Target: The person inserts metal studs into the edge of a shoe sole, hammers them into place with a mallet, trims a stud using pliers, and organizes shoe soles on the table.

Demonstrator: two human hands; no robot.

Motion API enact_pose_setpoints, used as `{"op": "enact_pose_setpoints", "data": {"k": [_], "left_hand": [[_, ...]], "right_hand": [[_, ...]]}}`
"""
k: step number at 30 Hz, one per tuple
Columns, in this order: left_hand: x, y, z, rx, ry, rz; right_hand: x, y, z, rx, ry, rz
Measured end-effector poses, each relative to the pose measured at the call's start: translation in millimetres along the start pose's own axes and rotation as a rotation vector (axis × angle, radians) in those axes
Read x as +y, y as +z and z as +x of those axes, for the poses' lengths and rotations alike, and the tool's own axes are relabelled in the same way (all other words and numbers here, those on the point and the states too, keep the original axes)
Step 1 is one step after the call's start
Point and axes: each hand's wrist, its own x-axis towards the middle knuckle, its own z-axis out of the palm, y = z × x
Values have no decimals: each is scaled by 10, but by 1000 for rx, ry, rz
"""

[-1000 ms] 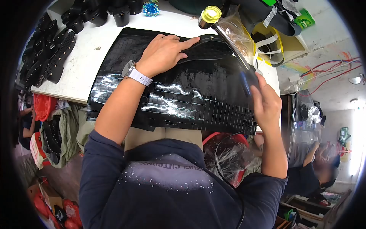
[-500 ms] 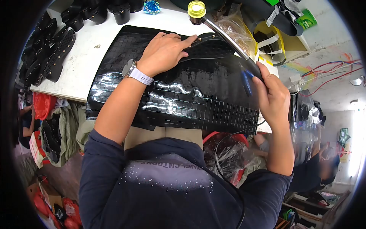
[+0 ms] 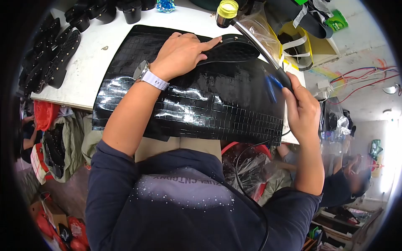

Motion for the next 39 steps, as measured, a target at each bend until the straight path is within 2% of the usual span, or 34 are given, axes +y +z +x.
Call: {"op": "enact_pose_setpoints", "data": {"k": [3, 6, 9, 10, 14, 16, 18, 25, 31, 39], "left_hand": [[-14, 21, -4, 24, 3, 7], [-42, 100, -3, 64, -9, 2], [-42, 114, -7, 61, -12, -24], [-37, 102, -1, 50, -5, -27], [-8, 69, 20, -9, -31, 13], [16, 40, 2, 30, -14, 4], [20, 28, -3, 50, -7, 0], [8, 70, 7, 60, -2, -49], [30, 7, 18, 9, -11, -39], [-18, 78, 21, 0, -29, -17]], "right_hand": [[-33, -34, 56, -9, 17, -26], [-9, 74, 85, 127, -53, 58], [-19, 41, 73, -21, -101, -36], [-126, -30, 64, -190, 26, -183], [-134, -47, 26, -103, -6, -72], [-91, -20, 34, -5, -60, -9], [-64, -48, 52, 20, -8, 22], [5, 36, 32, -35, 9, 12], [71, 73, -28, -54, 114, 38], [54, 1, 63, -59, 109, 57]]}}
